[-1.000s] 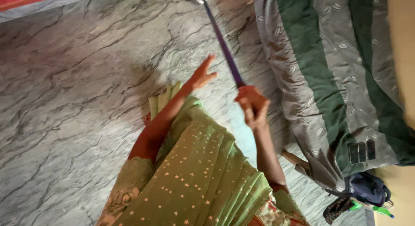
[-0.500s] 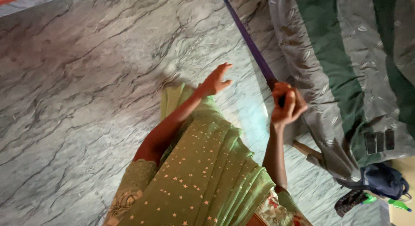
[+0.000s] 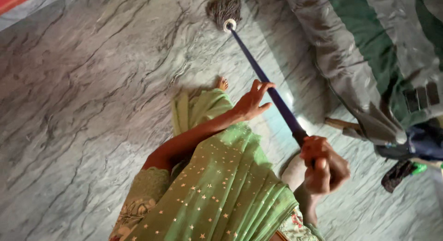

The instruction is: The person mops a tiled floor using a long-handled mop, moving it across the surface to clean the room.

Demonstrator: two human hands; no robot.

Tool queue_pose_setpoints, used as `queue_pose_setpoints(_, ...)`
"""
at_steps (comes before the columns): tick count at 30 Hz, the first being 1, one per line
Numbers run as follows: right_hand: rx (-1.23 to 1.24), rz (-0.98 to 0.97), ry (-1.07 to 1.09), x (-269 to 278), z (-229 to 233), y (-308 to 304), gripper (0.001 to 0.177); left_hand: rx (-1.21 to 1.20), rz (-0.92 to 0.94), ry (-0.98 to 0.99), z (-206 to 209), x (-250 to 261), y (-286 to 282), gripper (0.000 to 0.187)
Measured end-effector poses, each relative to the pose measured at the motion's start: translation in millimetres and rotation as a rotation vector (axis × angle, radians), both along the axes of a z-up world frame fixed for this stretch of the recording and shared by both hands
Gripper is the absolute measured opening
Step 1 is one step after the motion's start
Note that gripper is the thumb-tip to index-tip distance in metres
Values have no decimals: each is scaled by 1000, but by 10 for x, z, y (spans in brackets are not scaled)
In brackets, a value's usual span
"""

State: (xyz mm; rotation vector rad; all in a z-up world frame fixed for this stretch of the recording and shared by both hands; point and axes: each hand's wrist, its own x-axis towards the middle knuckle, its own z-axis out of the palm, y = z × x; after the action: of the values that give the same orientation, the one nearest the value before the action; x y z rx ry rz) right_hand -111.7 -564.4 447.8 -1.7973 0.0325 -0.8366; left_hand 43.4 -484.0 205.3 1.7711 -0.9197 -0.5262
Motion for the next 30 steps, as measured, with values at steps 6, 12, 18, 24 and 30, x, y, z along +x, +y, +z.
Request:
queue_pose_setpoints(6, -60, 56, -448, -84, -543, 110, 51, 176, -73, 110, -39, -42, 50, 64)
queue_pose_setpoints(12, -253, 67, -472, 336, -767, 90, 51, 102, 30, 137, -24, 152, 115, 82)
queue_pose_setpoints(18, -377, 1, -309, 1094, -1278, -607, 49, 125, 170, 44, -90, 191, -8, 84)
queue_pose_setpoints(24, -30, 104, -180, 2133, -1932, -1444, 53, 248, 253, 196, -51, 67, -102, 77)
queue_pose_setpoints(30, 38, 161, -77, 2295, -2109, -1902, 53, 212, 319, 83, -339, -212, -388, 67)
